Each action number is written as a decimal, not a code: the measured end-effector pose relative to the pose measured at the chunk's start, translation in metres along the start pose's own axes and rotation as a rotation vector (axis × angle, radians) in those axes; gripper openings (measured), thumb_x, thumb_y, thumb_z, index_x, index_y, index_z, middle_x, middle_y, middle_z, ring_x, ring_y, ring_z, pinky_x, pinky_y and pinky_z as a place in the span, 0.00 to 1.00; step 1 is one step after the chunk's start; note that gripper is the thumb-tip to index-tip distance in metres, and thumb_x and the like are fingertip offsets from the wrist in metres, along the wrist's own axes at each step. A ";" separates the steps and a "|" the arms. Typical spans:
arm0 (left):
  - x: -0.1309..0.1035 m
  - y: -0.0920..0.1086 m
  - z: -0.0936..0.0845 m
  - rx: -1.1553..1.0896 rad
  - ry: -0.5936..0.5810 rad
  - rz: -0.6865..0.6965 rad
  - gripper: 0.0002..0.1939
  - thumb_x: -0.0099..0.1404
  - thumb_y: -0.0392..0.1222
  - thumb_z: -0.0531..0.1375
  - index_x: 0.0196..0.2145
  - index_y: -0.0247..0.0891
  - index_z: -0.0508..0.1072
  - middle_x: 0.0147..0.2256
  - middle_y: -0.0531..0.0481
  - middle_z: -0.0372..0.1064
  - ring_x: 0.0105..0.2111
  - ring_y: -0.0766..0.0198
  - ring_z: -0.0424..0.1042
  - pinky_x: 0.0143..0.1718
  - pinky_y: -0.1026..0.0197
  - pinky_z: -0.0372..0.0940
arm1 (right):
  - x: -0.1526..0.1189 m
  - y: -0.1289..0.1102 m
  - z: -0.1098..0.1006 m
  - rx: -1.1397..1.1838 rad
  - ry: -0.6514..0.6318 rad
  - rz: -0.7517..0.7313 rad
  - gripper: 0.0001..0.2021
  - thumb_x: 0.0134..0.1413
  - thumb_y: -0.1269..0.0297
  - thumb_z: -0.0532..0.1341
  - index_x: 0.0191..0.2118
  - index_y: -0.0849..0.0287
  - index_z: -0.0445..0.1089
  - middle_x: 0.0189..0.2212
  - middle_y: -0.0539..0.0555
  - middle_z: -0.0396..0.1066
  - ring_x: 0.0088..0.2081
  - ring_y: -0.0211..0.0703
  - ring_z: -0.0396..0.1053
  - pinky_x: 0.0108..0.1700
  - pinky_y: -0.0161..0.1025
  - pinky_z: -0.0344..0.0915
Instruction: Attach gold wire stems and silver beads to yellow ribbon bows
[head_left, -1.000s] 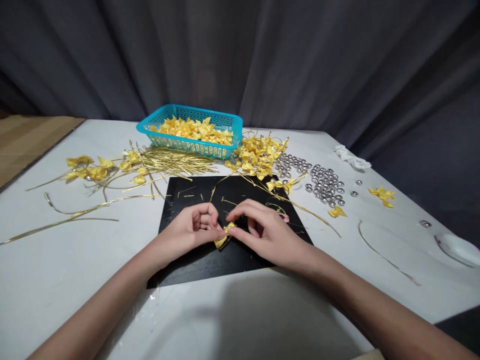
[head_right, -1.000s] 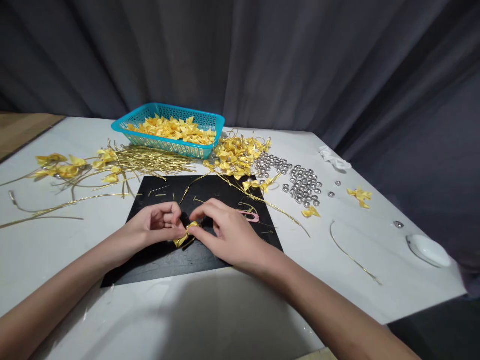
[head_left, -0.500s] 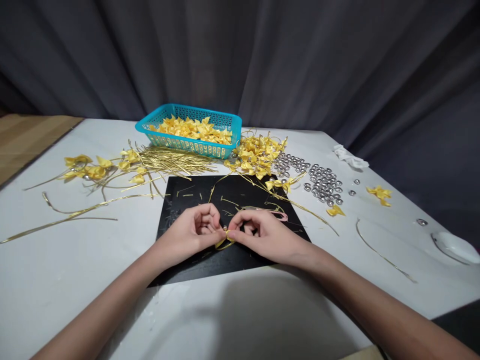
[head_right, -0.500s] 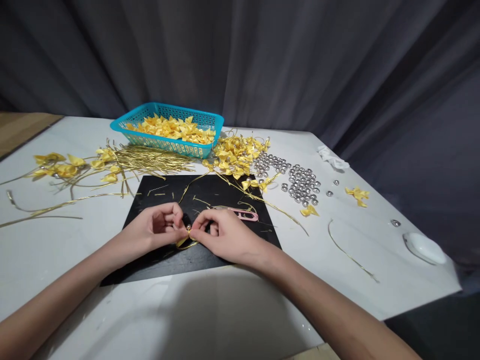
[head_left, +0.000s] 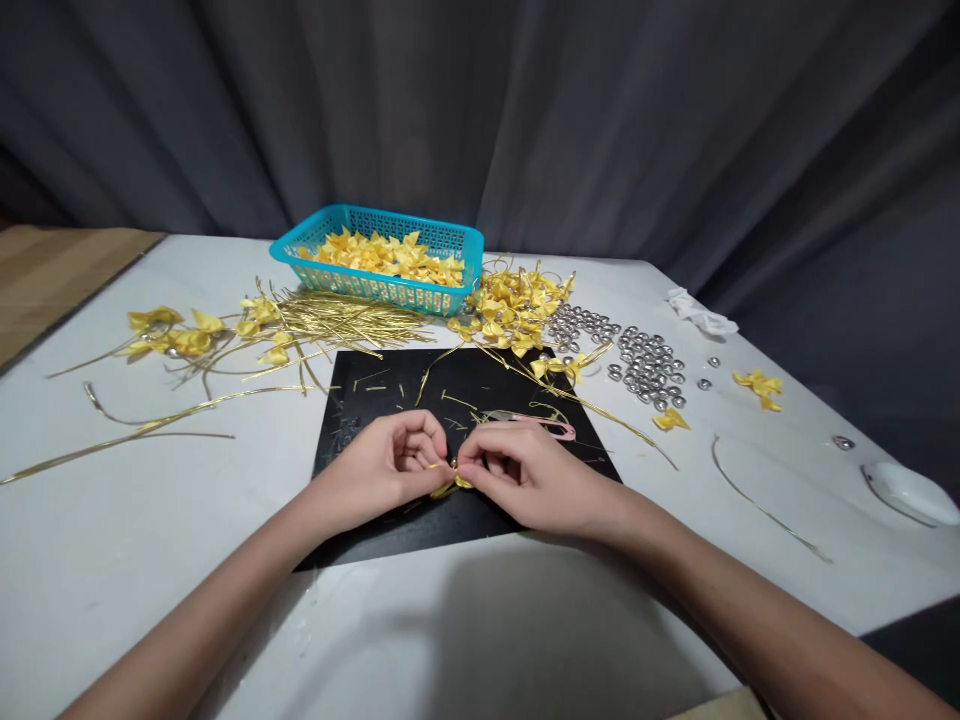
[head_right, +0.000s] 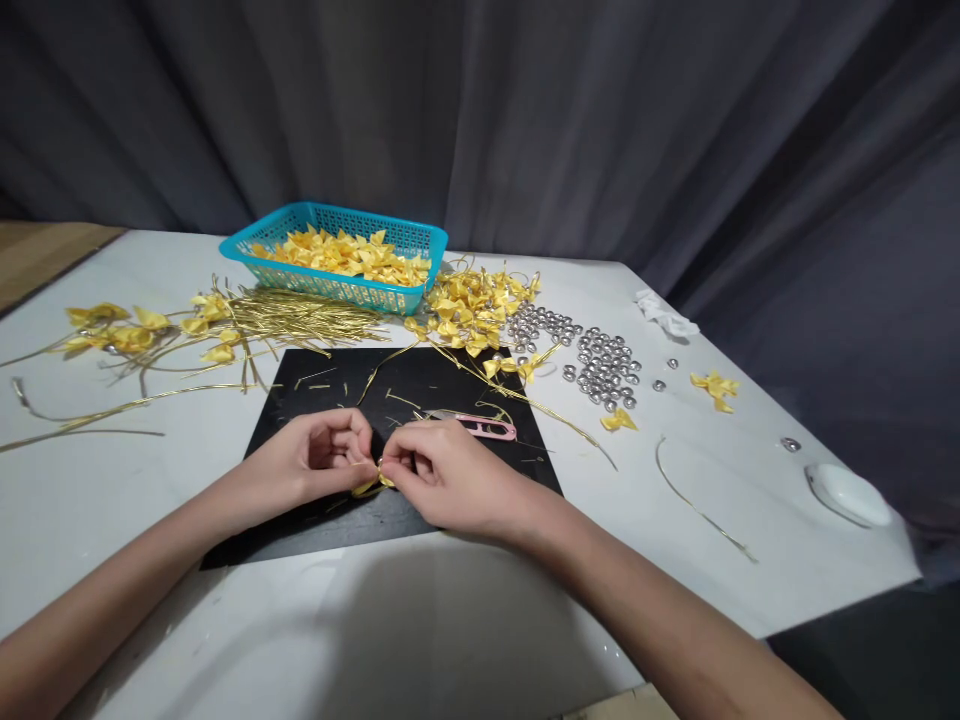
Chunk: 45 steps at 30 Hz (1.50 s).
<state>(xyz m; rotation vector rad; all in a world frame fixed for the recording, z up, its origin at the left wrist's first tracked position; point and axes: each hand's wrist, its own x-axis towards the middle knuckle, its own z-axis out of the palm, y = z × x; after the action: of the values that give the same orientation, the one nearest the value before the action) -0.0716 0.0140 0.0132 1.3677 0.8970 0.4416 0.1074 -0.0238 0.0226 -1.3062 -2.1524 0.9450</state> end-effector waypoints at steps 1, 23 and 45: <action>-0.001 0.002 0.000 0.018 0.016 -0.005 0.11 0.50 0.40 0.63 0.26 0.36 0.63 0.20 0.59 0.61 0.22 0.71 0.59 0.25 0.68 0.54 | 0.000 0.000 0.001 0.005 0.019 0.017 0.06 0.55 0.71 0.57 0.28 0.63 0.68 0.20 0.46 0.59 0.21 0.29 0.54 0.23 0.27 0.52; -0.003 0.000 -0.001 0.241 0.006 0.050 0.14 0.56 0.48 0.59 0.24 0.33 0.71 0.20 0.55 0.59 0.21 0.70 0.54 0.21 0.67 0.49 | -0.002 0.003 -0.005 -0.134 0.157 -0.193 0.04 0.56 0.71 0.59 0.33 0.62 0.70 0.25 0.49 0.67 0.24 0.30 0.61 0.27 0.29 0.56; -0.003 -0.002 0.001 0.224 0.043 0.016 0.16 0.56 0.48 0.58 0.26 0.31 0.74 0.23 0.51 0.66 0.23 0.68 0.58 0.25 0.65 0.53 | -0.007 0.005 -0.005 -0.404 0.040 -0.209 0.09 0.63 0.70 0.49 0.39 0.63 0.66 0.33 0.54 0.67 0.32 0.37 0.65 0.33 0.33 0.58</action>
<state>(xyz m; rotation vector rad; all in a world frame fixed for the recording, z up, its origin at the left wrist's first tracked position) -0.0732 0.0112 0.0124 1.5759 0.9945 0.3931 0.1169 -0.0263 0.0218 -1.2243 -2.4735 0.4103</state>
